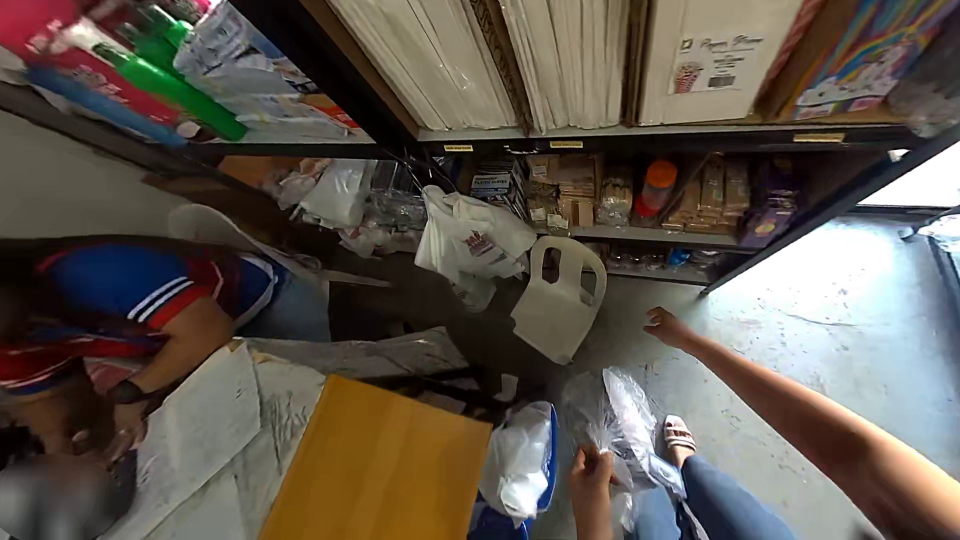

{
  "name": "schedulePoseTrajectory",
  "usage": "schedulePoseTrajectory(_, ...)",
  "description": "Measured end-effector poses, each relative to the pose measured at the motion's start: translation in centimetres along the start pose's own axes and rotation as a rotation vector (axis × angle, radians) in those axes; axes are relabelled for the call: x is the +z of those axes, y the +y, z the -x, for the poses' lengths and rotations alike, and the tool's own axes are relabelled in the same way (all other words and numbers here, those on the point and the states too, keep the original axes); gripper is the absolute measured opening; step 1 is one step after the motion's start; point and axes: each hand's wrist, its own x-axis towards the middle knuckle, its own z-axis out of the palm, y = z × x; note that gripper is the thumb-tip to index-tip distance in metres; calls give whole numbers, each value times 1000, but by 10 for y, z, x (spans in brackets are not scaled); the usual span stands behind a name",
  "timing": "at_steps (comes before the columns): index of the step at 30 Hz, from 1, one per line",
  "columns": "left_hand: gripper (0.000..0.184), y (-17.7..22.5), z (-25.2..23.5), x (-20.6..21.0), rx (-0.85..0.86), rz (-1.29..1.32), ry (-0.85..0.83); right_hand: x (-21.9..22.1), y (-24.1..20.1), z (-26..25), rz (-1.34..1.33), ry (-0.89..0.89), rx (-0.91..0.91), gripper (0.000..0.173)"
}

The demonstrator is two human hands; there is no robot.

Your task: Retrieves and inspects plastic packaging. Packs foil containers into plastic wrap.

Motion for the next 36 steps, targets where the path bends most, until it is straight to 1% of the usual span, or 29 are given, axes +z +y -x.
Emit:
schedulePoseTrajectory(5,8,-1,-84,7,-88,52,126,19,-16,-110,56,28,151,66)
schedulePoseTrajectory(8,8,-14,-127,6,-57,106,174,36,-25,-164,19,39,148,71)
schedulePoseTrajectory(11,9,-27,-158,5,-21,116,220,51,-35,-206,-25,66,121,76)
schedulePoseTrajectory(12,10,-31,-166,6,-13,113,241,54,-40,-217,-27,78,128,74)
schedulePoseTrajectory(13,9,-33,-174,6,1,108,255,57,-43,-226,-35,99,134,68)
schedulePoseTrajectory(15,8,-34,-188,8,36,93,253,62,-41,-238,-59,153,110,52)
schedulePoseTrajectory(16,8,-35,-195,9,66,92,240,63,-34,-239,-67,165,93,47)
schedulePoseTrajectory(18,9,-33,-210,17,124,116,233,67,-15,-225,-65,168,65,45)
schedulePoseTrajectory(21,16,-16,-222,44,140,203,219,76,29,-178,-91,186,69,45)
schedulePoseTrajectory(24,21,-11,-222,72,146,290,80,82,96,-136,-248,331,121,42)
schedulePoseTrajectory(26,22,-13,-222,91,117,349,-33,75,137,-113,-364,438,182,40)
schedulePoseTrajectory(29,25,-15,-222,119,18,423,-154,60,182,-88,-608,562,198,38)
schedulePoseTrajectory(30,27,-16,-221,128,-35,468,-189,54,190,-82,-695,593,191,37)
schedulePoseTrajectory(32,29,-26,-220,143,-125,610,-274,41,201,-75,-779,669,175,35)
schedulePoseTrajectory(34,28,-50,-227,153,-213,805,-388,25,212,-72,-826,727,189,33)
schedulePoseTrajectory(36,32,-80,-247,160,-326,910,-455,13,231,-71,-860,768,210,34)
